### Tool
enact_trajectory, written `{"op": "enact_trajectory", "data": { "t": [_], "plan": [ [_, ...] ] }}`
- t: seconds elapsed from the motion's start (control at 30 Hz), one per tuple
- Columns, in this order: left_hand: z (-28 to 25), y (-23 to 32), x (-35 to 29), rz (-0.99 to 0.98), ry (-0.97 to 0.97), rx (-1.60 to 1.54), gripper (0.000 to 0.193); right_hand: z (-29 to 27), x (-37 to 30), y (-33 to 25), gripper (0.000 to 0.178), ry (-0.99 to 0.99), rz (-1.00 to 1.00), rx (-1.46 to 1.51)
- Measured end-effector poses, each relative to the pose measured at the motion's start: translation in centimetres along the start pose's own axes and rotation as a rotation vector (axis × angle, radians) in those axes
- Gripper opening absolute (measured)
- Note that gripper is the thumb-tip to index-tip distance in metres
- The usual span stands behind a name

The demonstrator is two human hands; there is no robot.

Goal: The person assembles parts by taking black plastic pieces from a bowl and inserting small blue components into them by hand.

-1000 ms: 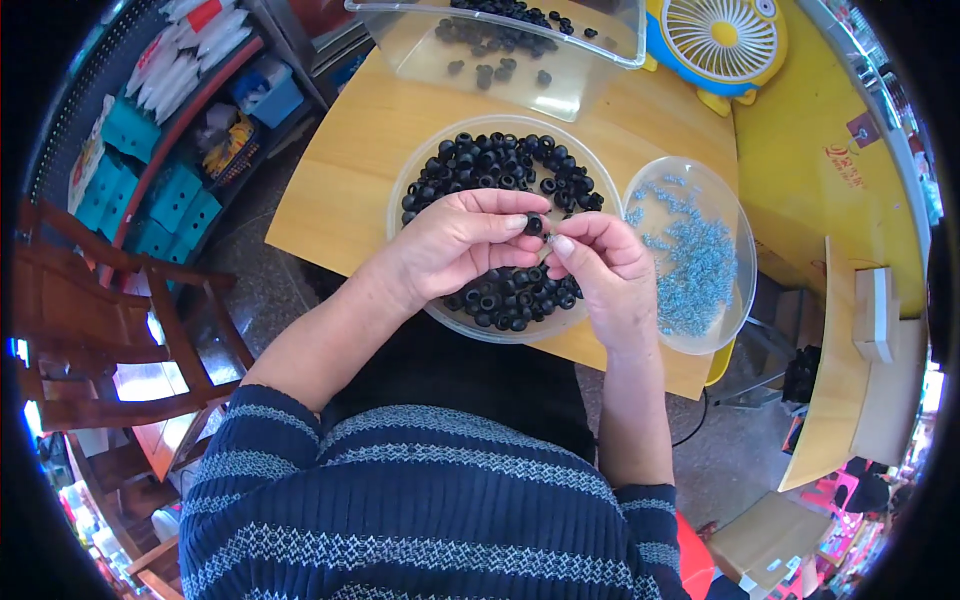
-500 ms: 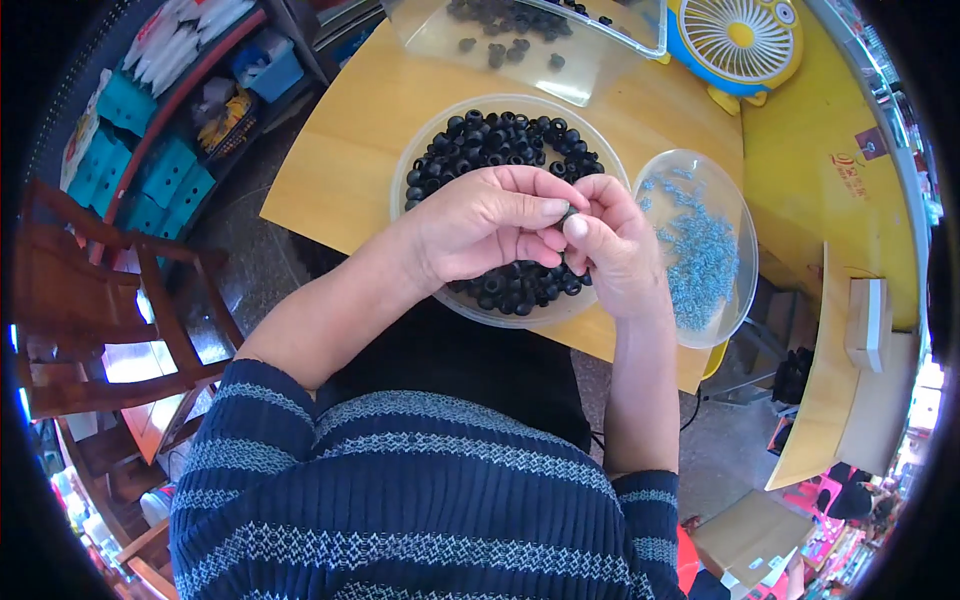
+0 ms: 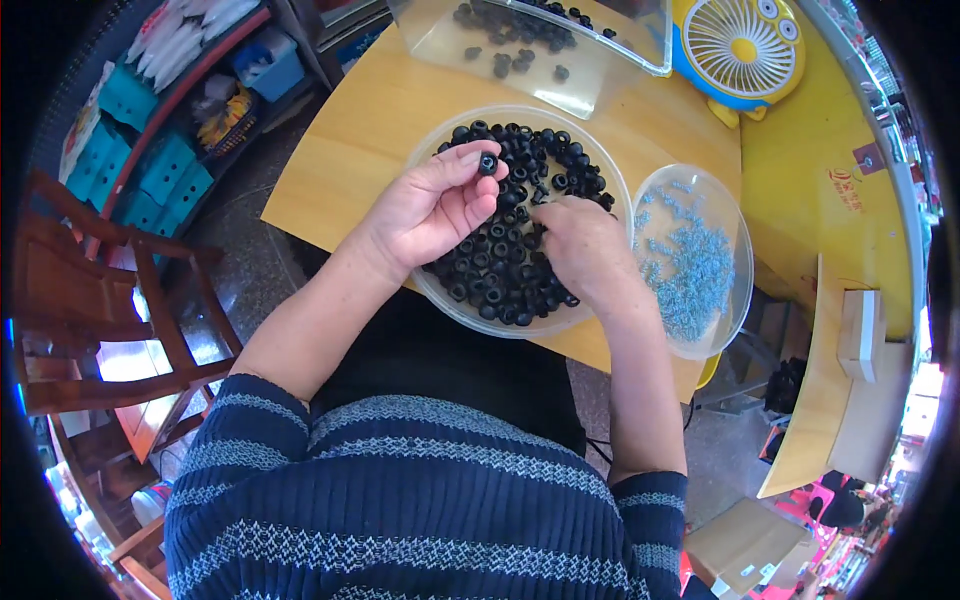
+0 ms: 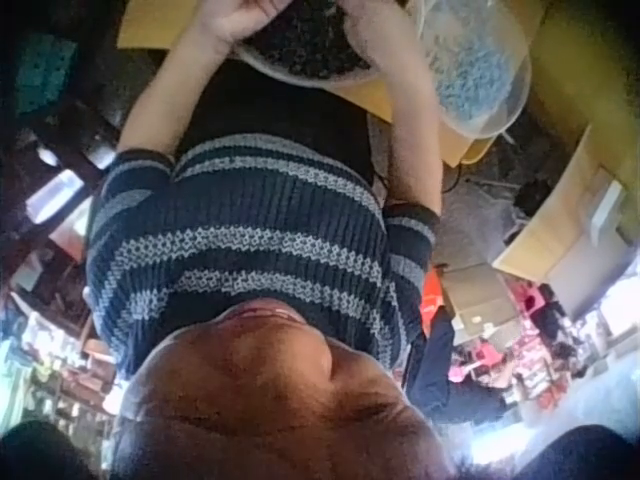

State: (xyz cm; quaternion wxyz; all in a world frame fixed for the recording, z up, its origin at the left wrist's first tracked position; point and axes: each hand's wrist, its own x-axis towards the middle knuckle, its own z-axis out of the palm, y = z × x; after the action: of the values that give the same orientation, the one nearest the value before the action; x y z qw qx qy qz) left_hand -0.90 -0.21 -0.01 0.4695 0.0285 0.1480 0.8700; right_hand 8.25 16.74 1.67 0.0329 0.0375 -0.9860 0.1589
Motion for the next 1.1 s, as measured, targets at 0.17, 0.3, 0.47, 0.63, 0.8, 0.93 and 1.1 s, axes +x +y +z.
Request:
{"op": "enact_trajectory", "data": {
  "t": [0.17,0.3,0.47,0.63,0.8,0.93,1.1],
  "plan": [
    [0.0,-0.3,0.0,-0.025,0.021,0.021,0.019,-0.2,0.5,-0.4,0.012,-0.026,-0.019,-0.121],
    [0.2,-0.5,-0.2,-0.024,0.04,0.046,0.02,0.1,0.4,-0.7,0.011,-0.019,-0.048,-0.182],
    [0.0,-0.7,-0.3,-0.033,0.055,0.058,0.018,0.4,0.2,-0.7,0.013,-0.027,-0.07,-0.206],
    [1.0,-1.4,-0.2,-0.063,0.112,0.158,0.017,-0.6,0.2,-0.1,0.008,0.149,0.248,0.468],
    [1.9,-2.6,0.0,-0.112,0.171,0.2,0.013,-1.2,-1.3,0.9,0.009,0.142,0.373,1.686],
    [1.9,-3.1,0.1,-0.134,0.153,0.202,0.013,-0.5,-1.9,0.6,0.009,0.138,0.351,1.866],
    [1.5,-3.4,-0.1,-0.14,0.136,0.167,0.015,-0.3,-2.0,-0.5,0.017,0.217,0.357,1.603]
  ]
}}
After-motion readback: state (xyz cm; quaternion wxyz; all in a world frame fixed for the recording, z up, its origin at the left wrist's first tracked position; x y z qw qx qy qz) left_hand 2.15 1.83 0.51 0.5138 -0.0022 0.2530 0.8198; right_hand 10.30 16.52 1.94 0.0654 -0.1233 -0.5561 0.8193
